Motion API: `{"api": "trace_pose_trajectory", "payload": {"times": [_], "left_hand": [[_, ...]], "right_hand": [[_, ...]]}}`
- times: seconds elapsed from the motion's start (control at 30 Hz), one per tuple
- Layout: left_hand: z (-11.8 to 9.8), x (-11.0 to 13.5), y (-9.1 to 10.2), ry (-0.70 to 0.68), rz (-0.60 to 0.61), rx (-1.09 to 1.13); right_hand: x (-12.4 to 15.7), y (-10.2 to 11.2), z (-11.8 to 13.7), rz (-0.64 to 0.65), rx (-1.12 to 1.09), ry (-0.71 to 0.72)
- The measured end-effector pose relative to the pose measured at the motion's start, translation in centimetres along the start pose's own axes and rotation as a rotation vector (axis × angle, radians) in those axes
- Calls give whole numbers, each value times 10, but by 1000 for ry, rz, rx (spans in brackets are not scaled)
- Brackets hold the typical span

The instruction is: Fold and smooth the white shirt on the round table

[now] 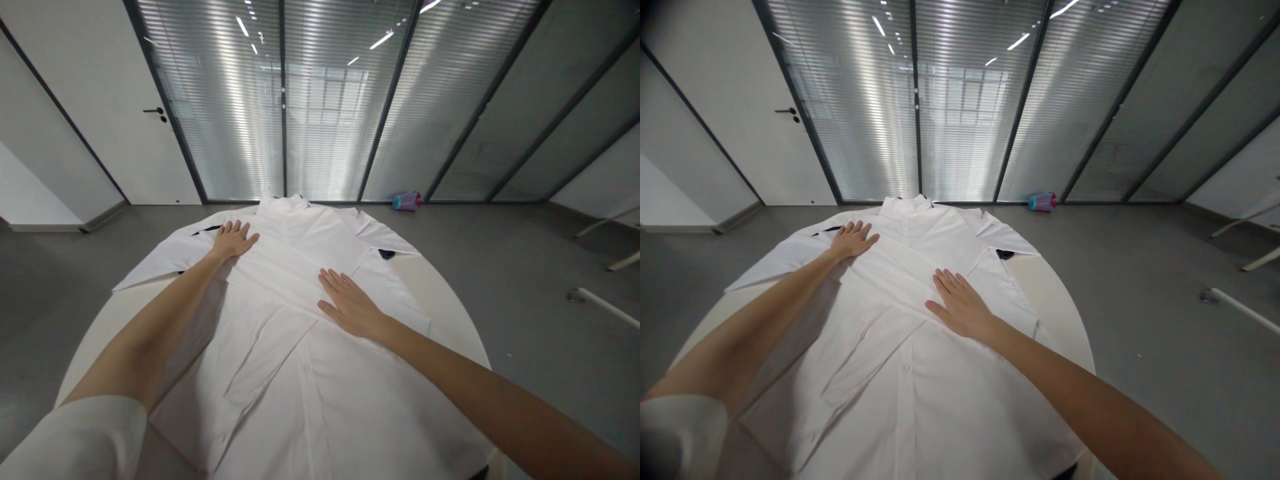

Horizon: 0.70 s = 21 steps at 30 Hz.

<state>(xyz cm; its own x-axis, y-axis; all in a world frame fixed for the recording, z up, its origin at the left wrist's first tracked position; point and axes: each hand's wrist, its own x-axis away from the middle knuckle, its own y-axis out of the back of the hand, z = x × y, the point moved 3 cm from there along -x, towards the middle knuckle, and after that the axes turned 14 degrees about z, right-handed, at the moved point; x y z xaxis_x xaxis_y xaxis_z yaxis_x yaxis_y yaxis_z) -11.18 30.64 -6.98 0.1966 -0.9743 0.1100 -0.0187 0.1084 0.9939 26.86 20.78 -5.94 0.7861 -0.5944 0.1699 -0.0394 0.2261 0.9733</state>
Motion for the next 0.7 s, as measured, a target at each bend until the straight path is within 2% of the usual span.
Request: {"api": "trace_pose_trajectory", "payload": {"times": [0.27, 0.4, 0.47, 0.5, 0.57, 0.6, 0.7], "left_hand": [[0, 0, 1, 3, 12, -3], [0, 1, 3, 4, 19, 8], [-10, 7, 8, 14, -32, 16], [-21, 13, 12, 9, -79, 24], [-56, 32, 19, -65, -194, 42], [-80, 44, 21, -155, -235, 47], [-157, 87, 19, -551, -286, 8]], "right_hand": [[72, -12, -28, 5, 47, -103], [93, -19, -37, -47, 63, -131], [98, -21, -39, -80, 72, -136], [99, -22, -39, -93, 76, -137], [99, -23, -38, -114, 84, -138], [99, -24, -38, -124, 87, -137], [99, -24, -38, -144, 99, -129]]}}
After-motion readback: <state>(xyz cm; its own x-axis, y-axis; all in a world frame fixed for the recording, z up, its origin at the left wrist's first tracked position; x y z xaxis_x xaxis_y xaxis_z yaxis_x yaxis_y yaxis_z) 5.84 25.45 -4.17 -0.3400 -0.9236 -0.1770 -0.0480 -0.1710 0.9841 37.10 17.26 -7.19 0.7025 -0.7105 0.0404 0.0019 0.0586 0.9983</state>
